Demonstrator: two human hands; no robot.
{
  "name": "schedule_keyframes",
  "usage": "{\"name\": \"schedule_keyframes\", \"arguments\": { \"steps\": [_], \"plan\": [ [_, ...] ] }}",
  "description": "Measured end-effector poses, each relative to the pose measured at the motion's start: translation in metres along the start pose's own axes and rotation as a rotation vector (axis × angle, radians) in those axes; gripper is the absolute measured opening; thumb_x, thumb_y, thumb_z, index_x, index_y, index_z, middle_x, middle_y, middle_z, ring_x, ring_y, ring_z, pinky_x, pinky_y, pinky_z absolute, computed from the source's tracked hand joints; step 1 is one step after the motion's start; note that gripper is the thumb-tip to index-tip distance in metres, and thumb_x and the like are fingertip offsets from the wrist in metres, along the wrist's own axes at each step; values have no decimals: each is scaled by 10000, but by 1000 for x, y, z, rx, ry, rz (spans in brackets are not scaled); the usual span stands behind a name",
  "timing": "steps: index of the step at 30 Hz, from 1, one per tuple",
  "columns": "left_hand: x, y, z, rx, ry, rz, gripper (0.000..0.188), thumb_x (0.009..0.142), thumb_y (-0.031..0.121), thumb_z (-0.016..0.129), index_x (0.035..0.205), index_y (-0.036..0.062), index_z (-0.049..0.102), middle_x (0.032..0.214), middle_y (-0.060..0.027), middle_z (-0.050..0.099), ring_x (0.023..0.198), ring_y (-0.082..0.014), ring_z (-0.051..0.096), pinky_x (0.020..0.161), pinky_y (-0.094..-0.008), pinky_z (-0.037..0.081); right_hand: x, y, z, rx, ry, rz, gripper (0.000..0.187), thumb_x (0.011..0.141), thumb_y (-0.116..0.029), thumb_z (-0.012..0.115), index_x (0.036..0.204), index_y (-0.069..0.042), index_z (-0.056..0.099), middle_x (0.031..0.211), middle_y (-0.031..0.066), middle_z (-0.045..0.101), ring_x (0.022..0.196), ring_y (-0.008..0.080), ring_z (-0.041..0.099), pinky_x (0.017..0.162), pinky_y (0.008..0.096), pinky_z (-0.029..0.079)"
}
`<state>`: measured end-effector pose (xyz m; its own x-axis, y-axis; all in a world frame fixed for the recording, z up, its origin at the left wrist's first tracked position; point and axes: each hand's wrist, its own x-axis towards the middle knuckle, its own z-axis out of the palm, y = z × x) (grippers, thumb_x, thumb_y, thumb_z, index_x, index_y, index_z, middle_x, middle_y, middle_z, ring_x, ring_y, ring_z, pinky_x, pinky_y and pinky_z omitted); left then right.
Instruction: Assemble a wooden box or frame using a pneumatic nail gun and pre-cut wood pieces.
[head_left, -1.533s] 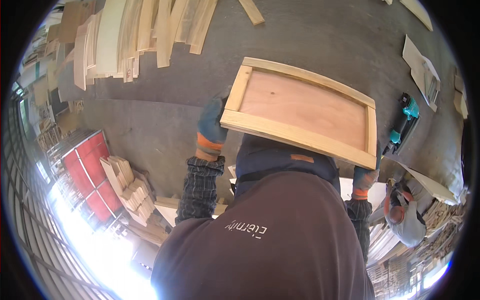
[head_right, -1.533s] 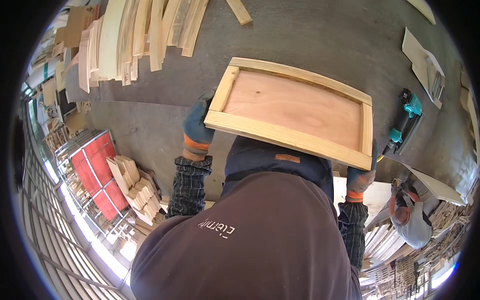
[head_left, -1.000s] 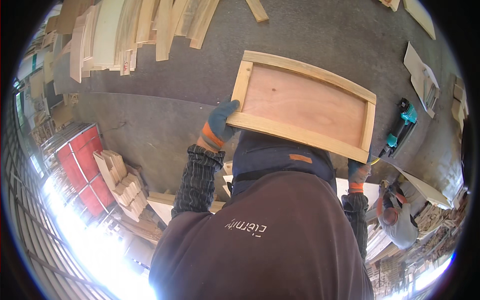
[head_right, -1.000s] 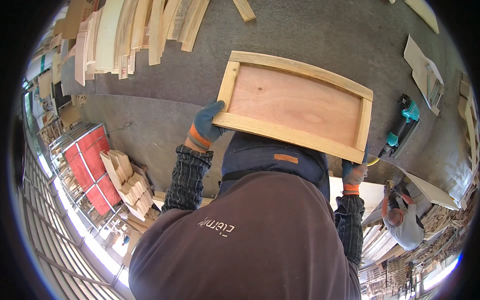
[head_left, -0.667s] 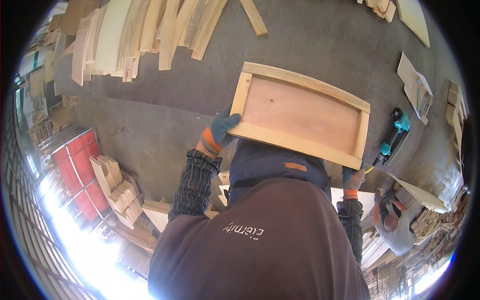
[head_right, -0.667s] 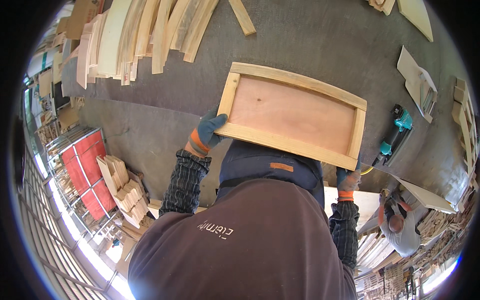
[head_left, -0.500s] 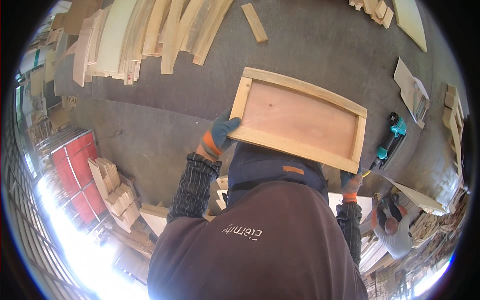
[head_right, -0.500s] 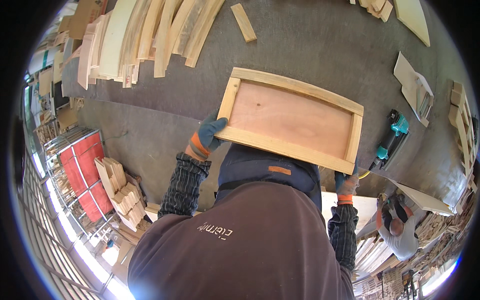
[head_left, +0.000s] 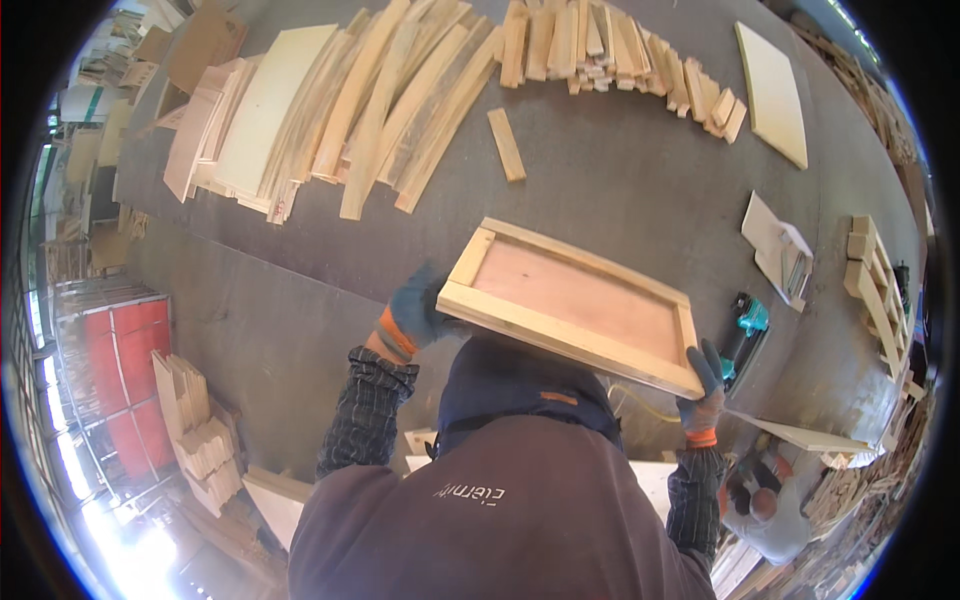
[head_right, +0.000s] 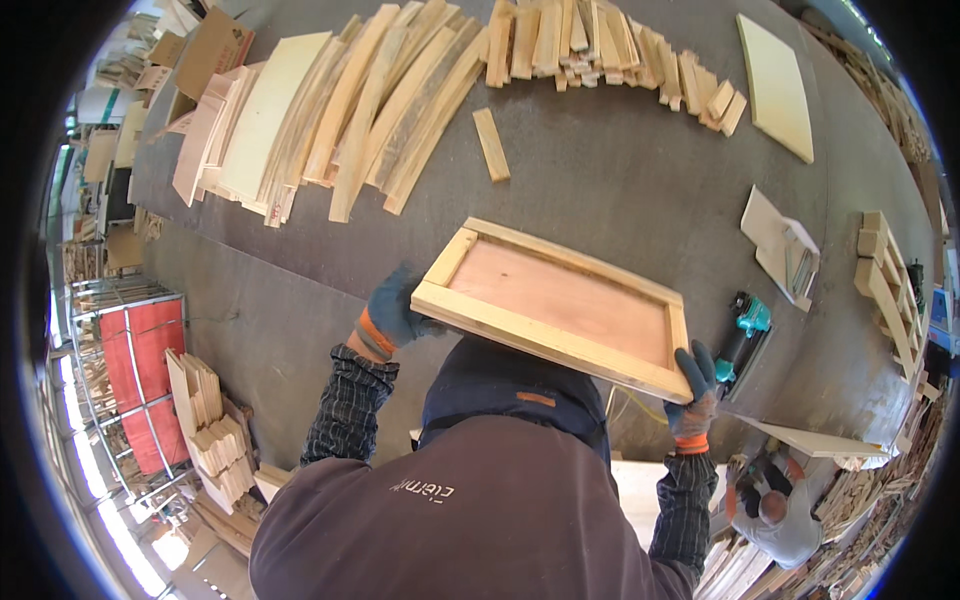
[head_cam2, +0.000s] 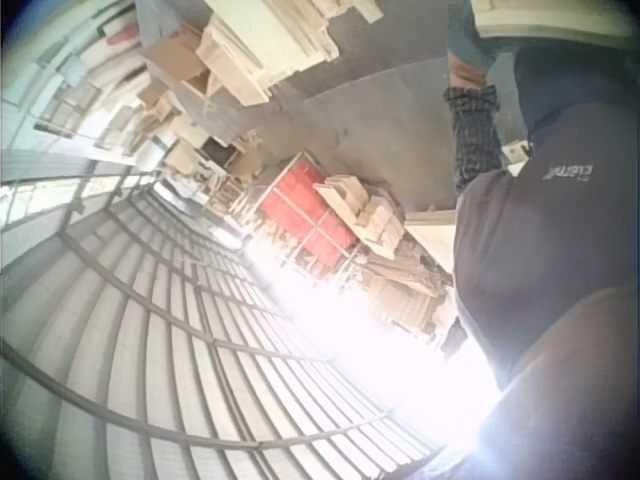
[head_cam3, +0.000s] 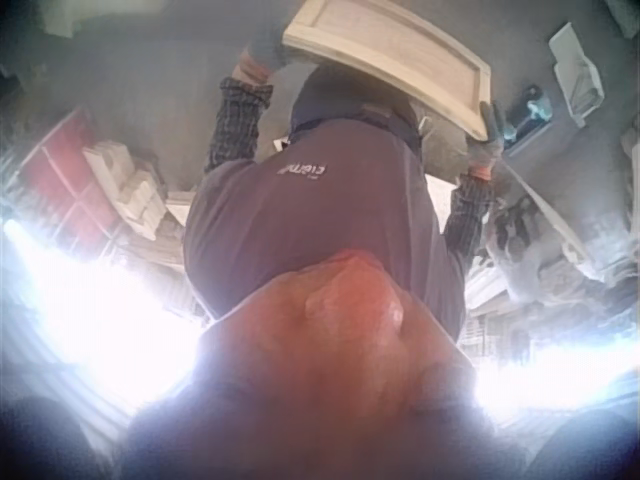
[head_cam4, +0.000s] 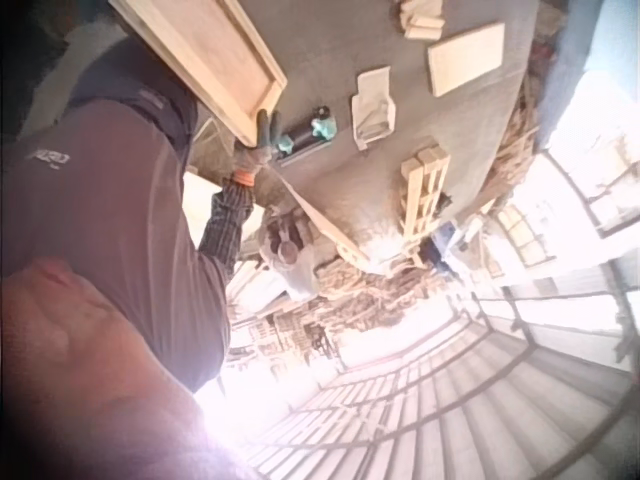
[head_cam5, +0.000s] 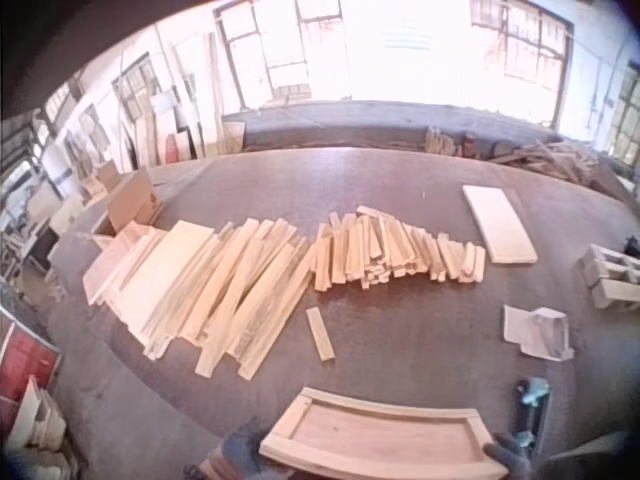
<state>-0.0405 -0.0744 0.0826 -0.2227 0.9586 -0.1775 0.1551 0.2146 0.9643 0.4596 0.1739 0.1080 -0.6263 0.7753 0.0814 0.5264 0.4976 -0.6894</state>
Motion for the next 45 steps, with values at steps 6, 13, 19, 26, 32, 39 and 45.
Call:
{"name": "schedule_keyframes", "arguments": {
  "steps": [6,13,19,26,32,39,45],
  "plan": [
    [17,-9,6,-1283,177,-593,482,1093,418,507,1349,14,567,1298,-244,673,1074,-371,719,818,-483,634,53,-93,-39,199,-39,-132,455,776,36,788,1221,-11,706,1304,198,673,1246,337,640,1072,415,489],
    [15,-20,86,-991,133,-777,332,1039,320,657,1264,75,646,1141,-110,730,976,-240,721,800,-380,611,71,-130,-40,387,279,170,373,969,-265,749,1190,32,702,963,69,750,821,127,678,714,301,549],
    [26,9,103,-647,382,-659,246,1006,250,712,1140,45,692,982,-39,702,839,-141,667,710,-294,552,60,-70,-52,669,701,572,531,1056,-494,581,1204,0,708,1031,98,761,884,191,716,747,353,566],
    [55,11,89,-546,424,-628,173,1028,221,676,1009,50,694,851,-17,669,722,-122,615,659,-282,500,77,12,-70,1441,971,556,618,1050,-486,593,1459,-26,543,1431,141,620,1263,317,626,1077,464,518],
    [57,-20,88,-415,438,-636,192,1033,228,662,984,44,688,833,-23,660,695,-132,605,636,-298,491,165,74,-85,1560,1176,599,566,1022,-477,649,1408,-66,598,1394,115,653,1209,308,664,1023,495,558],
    [-16,-90,86,-412,615,-795,182,1001,259,695,1014,78,687,841,-47,694,683,-177,667,550,-343,534,299,170,-131,1633,1112,447,548,1029,-465,639,1422,-86,596,1426,81,642,1262,280,635,1057,477,538],
    [-65,-137,78,-711,799,-843,132,983,193,624,951,71,660,773,-75,654,663,-216,665,545,-367,543,434,248,-184,1452,1090,599,762,921,-563,747,1424,-18,571,1380,120,651,1243,294,635,1044,457,544]
  ]
}}
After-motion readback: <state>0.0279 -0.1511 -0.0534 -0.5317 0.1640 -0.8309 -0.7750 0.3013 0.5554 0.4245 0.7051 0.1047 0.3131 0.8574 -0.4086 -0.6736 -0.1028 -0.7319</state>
